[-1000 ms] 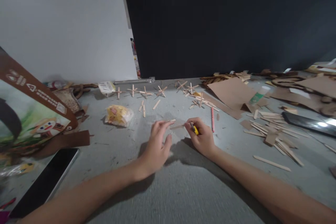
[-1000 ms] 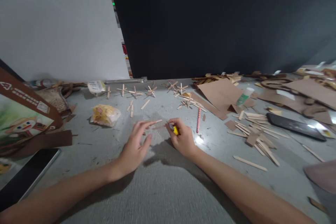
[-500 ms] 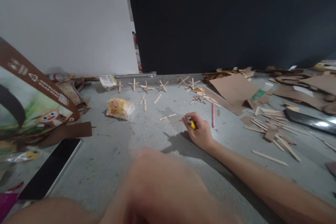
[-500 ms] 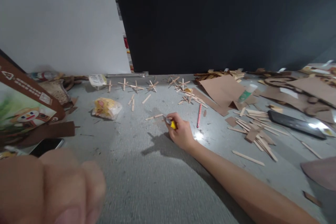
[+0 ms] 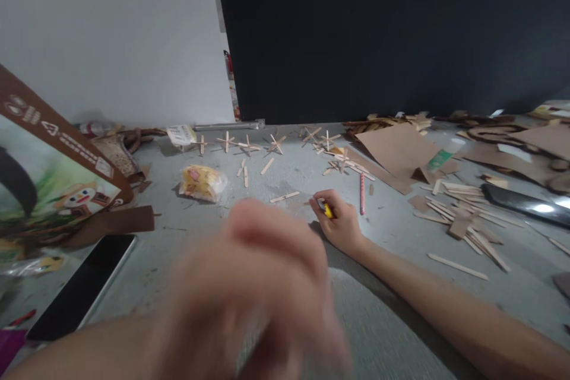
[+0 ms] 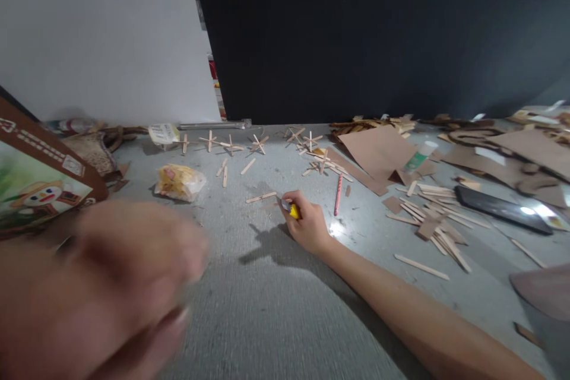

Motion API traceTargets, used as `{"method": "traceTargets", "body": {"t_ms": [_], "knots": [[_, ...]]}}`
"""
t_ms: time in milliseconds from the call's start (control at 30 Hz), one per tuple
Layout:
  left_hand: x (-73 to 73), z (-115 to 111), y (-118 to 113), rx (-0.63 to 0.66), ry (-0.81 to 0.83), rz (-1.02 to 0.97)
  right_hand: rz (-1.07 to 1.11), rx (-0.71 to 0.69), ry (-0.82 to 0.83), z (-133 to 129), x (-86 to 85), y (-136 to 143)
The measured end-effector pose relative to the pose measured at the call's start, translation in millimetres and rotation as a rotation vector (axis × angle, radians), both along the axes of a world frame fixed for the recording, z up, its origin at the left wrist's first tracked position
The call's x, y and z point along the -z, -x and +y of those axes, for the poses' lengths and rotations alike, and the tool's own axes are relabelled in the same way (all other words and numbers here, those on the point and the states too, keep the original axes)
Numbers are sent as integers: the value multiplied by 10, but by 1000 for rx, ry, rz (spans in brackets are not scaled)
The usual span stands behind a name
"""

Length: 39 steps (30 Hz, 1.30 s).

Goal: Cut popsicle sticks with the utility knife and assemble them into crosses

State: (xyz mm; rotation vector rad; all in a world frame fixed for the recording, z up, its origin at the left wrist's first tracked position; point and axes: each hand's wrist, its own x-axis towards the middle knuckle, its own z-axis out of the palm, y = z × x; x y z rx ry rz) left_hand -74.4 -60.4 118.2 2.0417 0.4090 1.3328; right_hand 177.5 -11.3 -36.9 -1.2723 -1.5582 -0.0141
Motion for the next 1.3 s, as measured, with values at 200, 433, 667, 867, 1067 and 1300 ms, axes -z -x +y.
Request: {"method": "traceTargets", "body": {"t_ms": [200,433,667,867,1067,1300], "knots": [[685,703,-539,-240,571,22,-206,-129,-332,-28,1,-59],[1248,940,-587,157,889,137,-668,-330,-372,-51,-151,-110],[1222,942,-501,231,811,162,-774,-334,-313,-63,-214,-90],[1310,969,-475,131,798,120,-637,-338,-161,-42,-169,-84],[1360,986,-427,77,624,339,-536,-282,-146,19,-105,-118],[1401,1006,-489,-119,219,617,-596,-234,-132,52,-80,-201]]}}
